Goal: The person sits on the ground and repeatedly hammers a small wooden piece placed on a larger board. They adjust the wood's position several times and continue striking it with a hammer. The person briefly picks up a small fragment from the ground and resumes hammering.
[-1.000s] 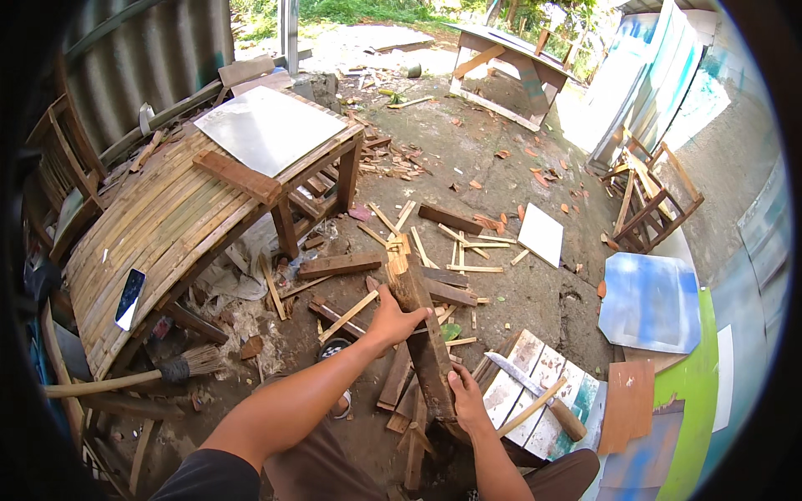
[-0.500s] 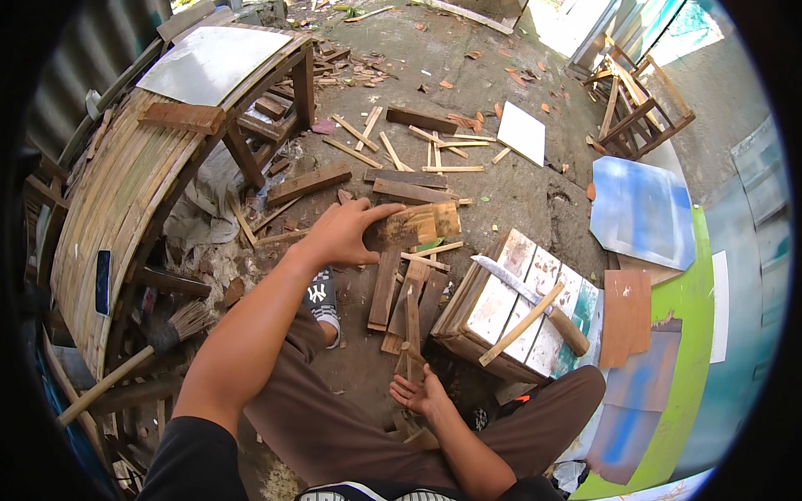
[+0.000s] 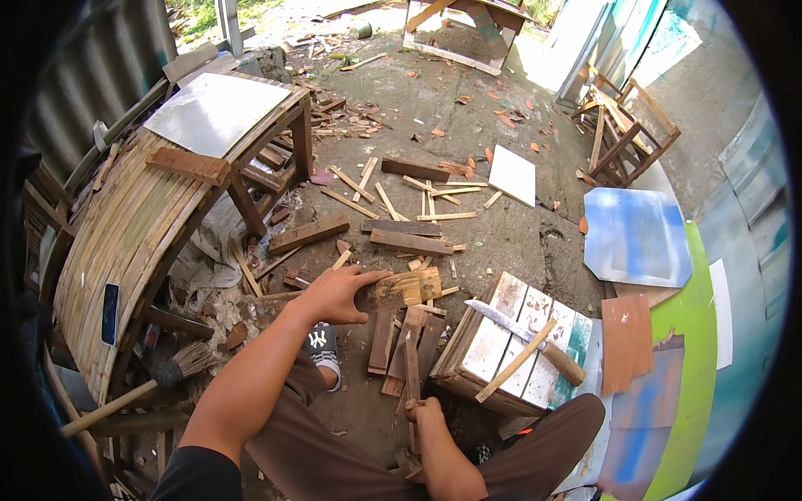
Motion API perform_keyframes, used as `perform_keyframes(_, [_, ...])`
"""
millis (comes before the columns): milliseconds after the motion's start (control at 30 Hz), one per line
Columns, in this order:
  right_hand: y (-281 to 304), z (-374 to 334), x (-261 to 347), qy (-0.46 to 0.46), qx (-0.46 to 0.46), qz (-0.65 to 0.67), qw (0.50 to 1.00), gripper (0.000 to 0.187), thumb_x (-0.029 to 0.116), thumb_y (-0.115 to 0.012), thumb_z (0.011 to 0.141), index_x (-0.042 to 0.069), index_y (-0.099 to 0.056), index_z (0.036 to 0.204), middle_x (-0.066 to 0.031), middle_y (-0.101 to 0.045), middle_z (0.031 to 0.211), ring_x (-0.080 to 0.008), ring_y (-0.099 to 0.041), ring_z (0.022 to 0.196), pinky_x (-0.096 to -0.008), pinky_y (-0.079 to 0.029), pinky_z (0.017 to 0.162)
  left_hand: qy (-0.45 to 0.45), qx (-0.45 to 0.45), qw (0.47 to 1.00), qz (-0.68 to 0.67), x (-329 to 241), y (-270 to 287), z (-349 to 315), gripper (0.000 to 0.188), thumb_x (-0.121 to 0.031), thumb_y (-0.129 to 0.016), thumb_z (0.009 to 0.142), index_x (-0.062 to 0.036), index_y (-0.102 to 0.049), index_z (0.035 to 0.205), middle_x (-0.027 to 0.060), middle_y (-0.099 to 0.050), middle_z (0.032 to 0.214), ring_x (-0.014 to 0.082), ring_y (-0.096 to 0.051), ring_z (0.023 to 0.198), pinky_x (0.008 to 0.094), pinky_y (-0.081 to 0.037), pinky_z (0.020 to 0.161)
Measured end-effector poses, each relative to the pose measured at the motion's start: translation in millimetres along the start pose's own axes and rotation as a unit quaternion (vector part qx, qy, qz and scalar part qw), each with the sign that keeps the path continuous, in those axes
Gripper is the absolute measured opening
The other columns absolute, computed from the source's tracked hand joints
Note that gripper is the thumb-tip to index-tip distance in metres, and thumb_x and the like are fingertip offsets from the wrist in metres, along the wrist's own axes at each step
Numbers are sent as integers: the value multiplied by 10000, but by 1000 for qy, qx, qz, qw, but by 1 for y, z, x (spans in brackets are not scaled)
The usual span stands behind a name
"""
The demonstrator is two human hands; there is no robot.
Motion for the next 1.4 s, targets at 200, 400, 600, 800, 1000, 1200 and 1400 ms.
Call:
perform_keyframes(200, [57,66,56,25,50,-128,990,91,117,-407,1045,83,-430,964,-66,-477,765,-194,-482,513,-326,-446,459,-10,26,1000,-12,-5,-3,7,958,-341,-854,697,-311,-485,1581,198,-666,1179,397,-675,1109,480,-553,965])
perform_keyframes(400, [103,-39,30,-68,136,-115,982,345,319,-457,1117,106,-406,850,-34,-443,644,-127,-409,444,-258,-317,367,-49,51,997,-29,-47,-16,41,946,-433,-863,696,-273,-519,1562,202,-675,1224,400,-669,1158,482,-543,998])
perform_keyframes(600, [154,-183,32,-111,167,21,979,440,405,-481,1122,94,-408,820,-20,-379,628,-124,-360,450,-259,-316,363,-174,131,976,1,-144,-48,81,950,-418,-848,691,-279,-516,1570,209,-675,1230,402,-681,1130,481,-556,970])
perform_keyframes(800, [247,-253,80,171,167,-16,971,172,270,-472,1135,133,-381,1183,-36,-435,714,-146,-394,546,-257,-369,440,-286,174,942,20,-244,-104,84,972,-359,-845,700,-282,-480,1598,212,-669,1175,429,-684,1075,495,-560,960])
perform_keyframes(1000, [310,-404,144,546,160,-99,816,461,184,-476,1126,146,-413,1581,-18,-524,771,-157,-579,664,-275,-534,587,-282,233,930,38,-289,-145,73,962,-369,-821,698,-281,-483,1594,216,-670,1143,430,-693,1033,495,-560,944])
perform_keyframes(1200, [337,-526,274,776,139,0,615,683,77,-551,1017,60,-266,1637,-89,-566,980,-110,-548,577,-266,-551,530,-221,209,950,70,-314,-159,55,973,-305,-841,685,-263,-488,1591,204,-646,1165,432,-676,1055,504,-557,948])
perform_keyframes(1400, [308,-488,373,727,212,18,653,541,173,-550,1102,93,-393,1613,18,-459,674,-40,-389,445,-226,-354,386,-217,188,957,42,-374,-177,27,977,-255,-834,697,-262,-470,1603,231,-600,1253,453,-661,1091,510,-553,977])
Point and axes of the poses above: each hand's wrist, its own z-axis towards the middle knuckle, its own y-axis out of the back of the hand, x = y × z, the point moved 9 cm from there along z, towards the middle knuckle
